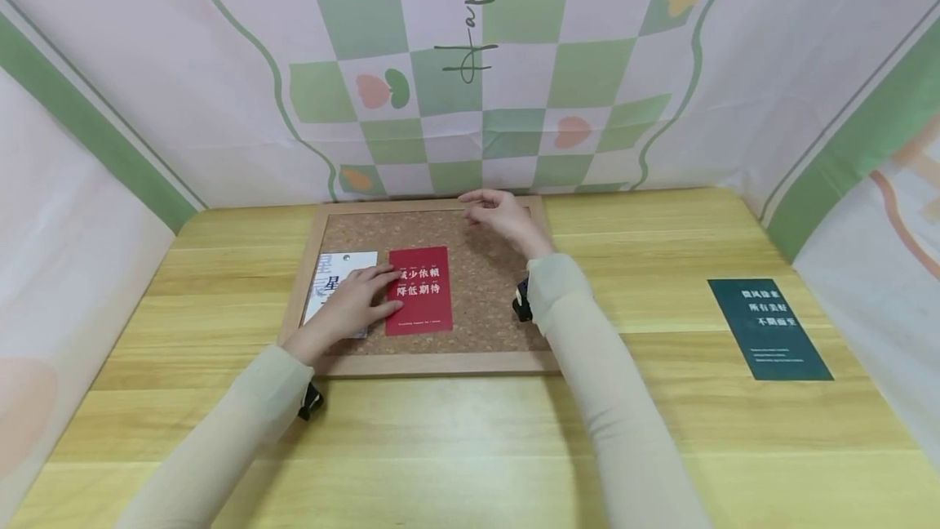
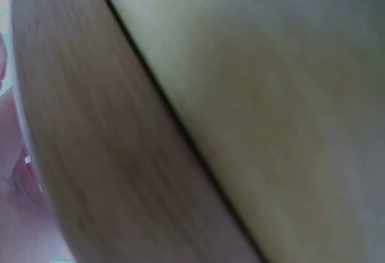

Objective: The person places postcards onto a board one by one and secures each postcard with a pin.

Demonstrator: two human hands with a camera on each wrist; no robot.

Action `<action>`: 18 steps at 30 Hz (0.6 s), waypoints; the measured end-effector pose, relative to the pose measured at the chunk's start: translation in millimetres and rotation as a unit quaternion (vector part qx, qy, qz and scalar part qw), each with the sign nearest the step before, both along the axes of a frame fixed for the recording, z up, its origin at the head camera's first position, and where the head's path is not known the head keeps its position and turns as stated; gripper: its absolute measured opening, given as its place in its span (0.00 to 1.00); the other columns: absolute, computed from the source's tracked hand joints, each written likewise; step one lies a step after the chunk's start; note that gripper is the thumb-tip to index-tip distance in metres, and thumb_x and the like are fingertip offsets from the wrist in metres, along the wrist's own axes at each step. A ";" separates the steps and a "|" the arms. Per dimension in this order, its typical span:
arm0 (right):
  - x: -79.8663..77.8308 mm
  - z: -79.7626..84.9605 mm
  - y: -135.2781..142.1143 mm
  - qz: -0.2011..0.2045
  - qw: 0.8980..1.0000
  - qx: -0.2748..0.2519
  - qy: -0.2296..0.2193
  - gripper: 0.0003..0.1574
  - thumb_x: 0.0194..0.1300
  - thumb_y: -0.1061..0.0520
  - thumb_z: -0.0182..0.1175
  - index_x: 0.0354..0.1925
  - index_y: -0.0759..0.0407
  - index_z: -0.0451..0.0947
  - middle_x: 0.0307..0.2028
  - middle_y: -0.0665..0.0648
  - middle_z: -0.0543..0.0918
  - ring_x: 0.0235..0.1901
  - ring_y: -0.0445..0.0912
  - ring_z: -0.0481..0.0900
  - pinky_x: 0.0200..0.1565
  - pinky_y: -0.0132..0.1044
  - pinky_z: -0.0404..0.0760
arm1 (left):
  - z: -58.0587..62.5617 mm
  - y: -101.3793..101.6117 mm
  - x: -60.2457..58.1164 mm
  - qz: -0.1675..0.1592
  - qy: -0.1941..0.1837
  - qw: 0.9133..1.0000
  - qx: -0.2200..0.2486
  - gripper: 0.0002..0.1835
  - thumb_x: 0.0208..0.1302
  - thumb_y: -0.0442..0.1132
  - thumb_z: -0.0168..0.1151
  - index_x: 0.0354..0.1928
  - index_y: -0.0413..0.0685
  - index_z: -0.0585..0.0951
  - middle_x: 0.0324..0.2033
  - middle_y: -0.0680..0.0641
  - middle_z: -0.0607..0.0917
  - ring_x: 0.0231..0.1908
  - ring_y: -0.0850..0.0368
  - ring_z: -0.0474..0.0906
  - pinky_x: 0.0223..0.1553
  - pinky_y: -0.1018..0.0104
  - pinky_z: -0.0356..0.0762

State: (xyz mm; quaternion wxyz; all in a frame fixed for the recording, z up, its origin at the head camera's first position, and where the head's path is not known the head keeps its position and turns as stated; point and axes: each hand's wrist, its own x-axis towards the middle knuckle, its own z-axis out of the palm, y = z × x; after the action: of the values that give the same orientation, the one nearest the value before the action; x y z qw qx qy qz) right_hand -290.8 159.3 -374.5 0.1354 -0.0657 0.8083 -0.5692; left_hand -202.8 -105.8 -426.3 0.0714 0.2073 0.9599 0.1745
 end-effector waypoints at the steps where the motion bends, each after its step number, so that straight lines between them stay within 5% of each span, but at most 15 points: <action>1: -0.1 -1.0 -0.5 0.003 1.000 -0.012 -0.001 0.24 0.71 0.61 0.49 0.62 0.70 0.66 0.55 0.74 0.76 0.42 0.41 0.81 0.60 0.49 0.76 | 0.1 0.1 0.1 0.001 -0.002 1.000 0.001 0.32 0.66 0.53 0.58 0.68 0.47 0.68 0.70 0.43 0.66 0.68 0.40 0.62 0.70 0.46 0.60; 4: 0.0 -3.0 -2.0 0.006 0.999 -0.035 -0.002 0.23 0.71 0.63 0.48 0.61 0.73 0.64 0.51 0.71 0.77 0.40 0.39 0.80 0.61 0.52 0.75 | 0.1 0.3 0.1 0.002 -0.004 1.000 0.001 0.32 0.66 0.53 0.58 0.68 0.47 0.68 0.70 0.43 0.66 0.68 0.41 0.62 0.70 0.46 0.60; 10: 1.5 -3.4 -5.9 0.000 0.998 -0.065 -0.011 0.20 0.71 0.62 0.49 0.56 0.74 0.65 0.36 0.50 0.80 0.36 0.37 0.79 0.60 0.51 0.75 | -0.8 -0.3 -0.3 0.000 -0.001 1.000 0.000 0.32 0.66 0.53 0.58 0.68 0.47 0.68 0.70 0.43 0.66 0.68 0.41 0.62 0.69 0.46 0.61; 18: 3.2 -5.4 -17.5 -0.021 0.992 -0.112 -0.047 0.25 0.70 0.62 0.53 0.59 0.77 0.66 0.28 0.43 0.81 0.32 0.36 0.80 0.45 0.34 0.82 | -1.8 -0.7 -1.8 0.000 -0.002 1.000 -0.002 0.32 0.66 0.54 0.58 0.68 0.47 0.68 0.70 0.43 0.66 0.68 0.41 0.62 0.70 0.47 0.60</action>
State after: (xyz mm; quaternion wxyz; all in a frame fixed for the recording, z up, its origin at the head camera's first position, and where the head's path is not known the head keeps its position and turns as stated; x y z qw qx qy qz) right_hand -287.6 141.8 -379.9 0.1527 -0.0367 0.7336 -0.6612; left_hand -204.6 -106.6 -428.1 0.0738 0.2068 0.9602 0.1726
